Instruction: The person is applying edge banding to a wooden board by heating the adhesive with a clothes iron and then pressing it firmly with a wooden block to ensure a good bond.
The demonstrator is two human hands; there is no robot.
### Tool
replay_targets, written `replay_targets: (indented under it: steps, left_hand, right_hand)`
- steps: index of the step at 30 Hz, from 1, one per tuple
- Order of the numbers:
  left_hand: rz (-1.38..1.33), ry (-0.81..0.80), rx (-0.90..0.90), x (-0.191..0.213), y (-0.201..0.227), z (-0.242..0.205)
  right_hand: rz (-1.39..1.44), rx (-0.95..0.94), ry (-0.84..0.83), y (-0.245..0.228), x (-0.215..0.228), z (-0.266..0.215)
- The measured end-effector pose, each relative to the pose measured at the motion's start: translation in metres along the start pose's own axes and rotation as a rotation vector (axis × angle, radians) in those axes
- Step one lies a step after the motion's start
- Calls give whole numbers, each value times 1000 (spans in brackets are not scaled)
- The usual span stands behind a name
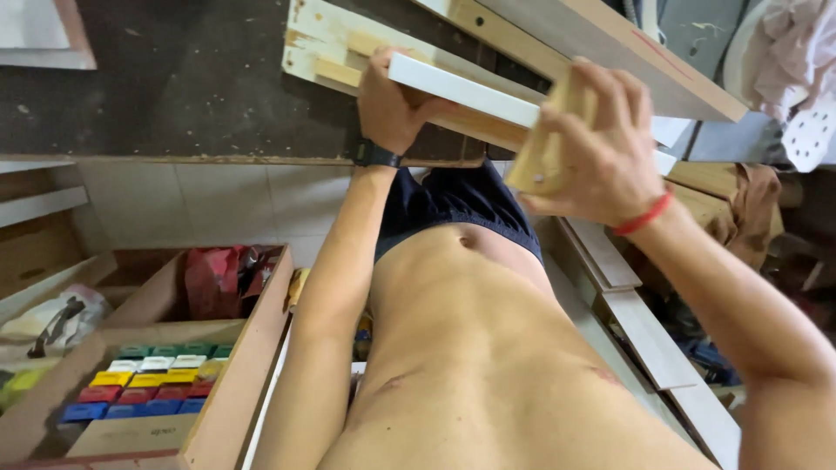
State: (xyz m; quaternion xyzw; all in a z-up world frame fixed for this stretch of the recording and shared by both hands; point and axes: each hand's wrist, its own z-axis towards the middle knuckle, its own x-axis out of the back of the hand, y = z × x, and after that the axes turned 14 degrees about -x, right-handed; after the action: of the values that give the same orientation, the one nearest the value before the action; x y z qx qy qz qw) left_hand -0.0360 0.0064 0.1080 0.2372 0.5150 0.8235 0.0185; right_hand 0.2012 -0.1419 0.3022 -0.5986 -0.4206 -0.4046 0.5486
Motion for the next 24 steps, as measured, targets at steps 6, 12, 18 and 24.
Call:
replay_targets:
  steps: [6,12,18,24]
  left_hand:
    - [0,-12,33,-3,1,1]
    - [287,18,27,-26,-24,-14]
    - [152,16,-26,-21,-22,-15]
    - [157,36,31,-23,-14,-8]
  right_hand:
    - [-147,88,281,-64,-42,50]
    - [-209,174,375,-108,-53,89]
    - [-378,200,438,-102,-37,73]
    - [-452,231,472,-121,-58,91]
